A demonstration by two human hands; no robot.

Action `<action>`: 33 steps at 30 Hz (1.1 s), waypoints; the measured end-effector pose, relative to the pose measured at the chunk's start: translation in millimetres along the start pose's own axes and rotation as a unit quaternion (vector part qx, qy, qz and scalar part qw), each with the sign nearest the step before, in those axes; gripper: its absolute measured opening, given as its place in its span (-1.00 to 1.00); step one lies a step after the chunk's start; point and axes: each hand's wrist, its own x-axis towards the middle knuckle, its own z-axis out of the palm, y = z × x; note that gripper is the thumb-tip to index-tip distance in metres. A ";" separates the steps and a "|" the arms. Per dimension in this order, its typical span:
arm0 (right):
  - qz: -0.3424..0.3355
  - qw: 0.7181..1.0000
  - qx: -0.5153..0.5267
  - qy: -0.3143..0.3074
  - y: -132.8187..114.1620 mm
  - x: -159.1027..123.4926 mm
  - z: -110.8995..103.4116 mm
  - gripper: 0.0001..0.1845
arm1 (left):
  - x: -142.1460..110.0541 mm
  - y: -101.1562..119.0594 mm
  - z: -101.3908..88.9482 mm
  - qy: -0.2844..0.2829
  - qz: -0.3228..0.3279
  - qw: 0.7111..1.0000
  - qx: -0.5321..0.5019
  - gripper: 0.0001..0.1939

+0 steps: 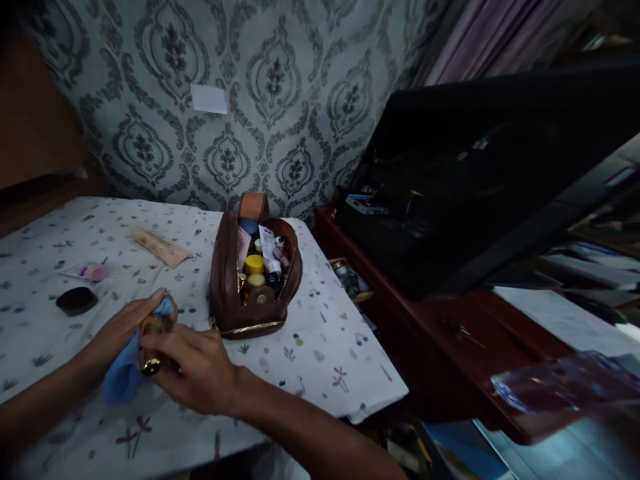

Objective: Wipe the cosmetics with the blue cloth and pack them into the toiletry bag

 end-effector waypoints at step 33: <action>0.115 0.991 -0.060 -0.014 36.4 59.4 -153.9 -0.87 | 39.6 34.1 39.5 0.053 0.623 0.532 0.571 -0.83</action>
